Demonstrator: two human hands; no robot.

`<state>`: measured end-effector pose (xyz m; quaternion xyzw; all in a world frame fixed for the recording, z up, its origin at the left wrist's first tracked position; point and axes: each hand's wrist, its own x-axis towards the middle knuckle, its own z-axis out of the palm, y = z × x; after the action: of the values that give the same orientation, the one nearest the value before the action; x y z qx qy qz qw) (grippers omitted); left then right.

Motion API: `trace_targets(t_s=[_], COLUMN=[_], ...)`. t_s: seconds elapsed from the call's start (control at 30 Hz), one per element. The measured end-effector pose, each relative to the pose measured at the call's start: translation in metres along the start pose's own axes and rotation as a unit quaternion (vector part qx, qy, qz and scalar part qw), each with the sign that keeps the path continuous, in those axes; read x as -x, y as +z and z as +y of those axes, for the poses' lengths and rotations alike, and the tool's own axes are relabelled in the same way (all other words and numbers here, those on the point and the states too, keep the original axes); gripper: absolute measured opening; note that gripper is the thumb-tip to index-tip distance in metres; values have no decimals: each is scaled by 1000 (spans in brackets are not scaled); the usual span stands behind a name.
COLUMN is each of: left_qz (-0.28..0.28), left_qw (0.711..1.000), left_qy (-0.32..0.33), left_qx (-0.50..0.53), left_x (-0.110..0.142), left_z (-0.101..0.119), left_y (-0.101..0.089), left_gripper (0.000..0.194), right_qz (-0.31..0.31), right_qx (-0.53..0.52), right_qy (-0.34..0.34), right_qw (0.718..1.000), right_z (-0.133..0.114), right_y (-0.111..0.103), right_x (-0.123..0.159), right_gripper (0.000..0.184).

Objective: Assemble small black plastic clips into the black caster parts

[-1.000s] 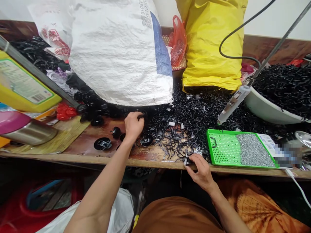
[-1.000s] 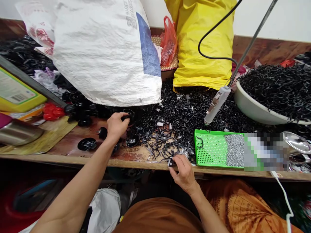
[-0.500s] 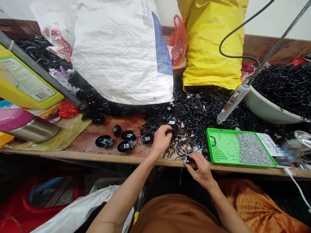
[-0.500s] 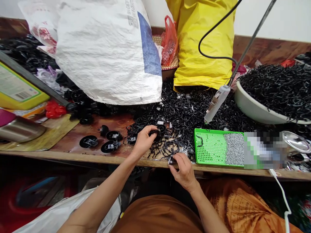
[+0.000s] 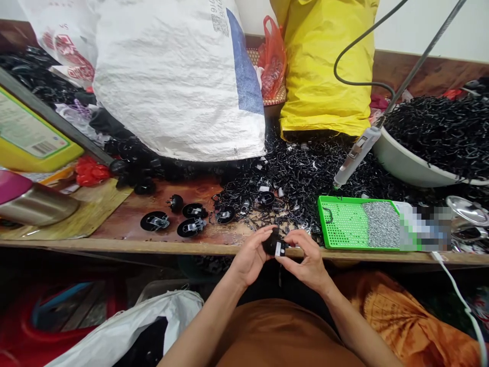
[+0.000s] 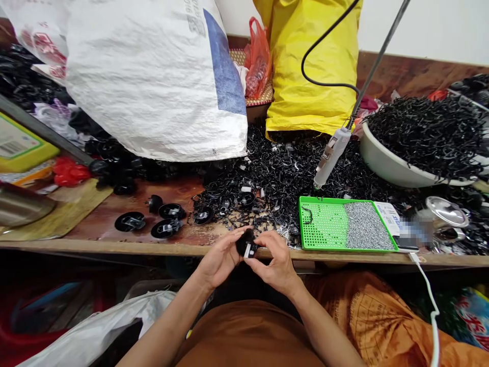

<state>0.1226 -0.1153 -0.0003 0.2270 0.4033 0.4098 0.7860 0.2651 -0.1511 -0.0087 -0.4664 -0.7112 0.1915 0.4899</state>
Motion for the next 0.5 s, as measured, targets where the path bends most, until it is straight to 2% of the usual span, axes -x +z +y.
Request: trace_targets(t_s=[0.13, 0.23, 0.5], left_qz=[-23, -18, 2], left_qw=[999, 998, 979], left_qy=[11, 22, 99], left_qx=[-23, -51, -179], left_x=[9, 13, 14], left_z=[-5, -9, -17], left_y=[3, 3, 4], left_gripper=[26, 29, 27], right_qz=[-6, -13, -100], right_qx=[32, 63, 73], right_qy=[7, 7, -9], right_qw=[999, 998, 992], right_z=[0, 4, 8], right_y=[5, 8, -2], right_x=[-2, 0, -1], right_gripper=[14, 12, 9])
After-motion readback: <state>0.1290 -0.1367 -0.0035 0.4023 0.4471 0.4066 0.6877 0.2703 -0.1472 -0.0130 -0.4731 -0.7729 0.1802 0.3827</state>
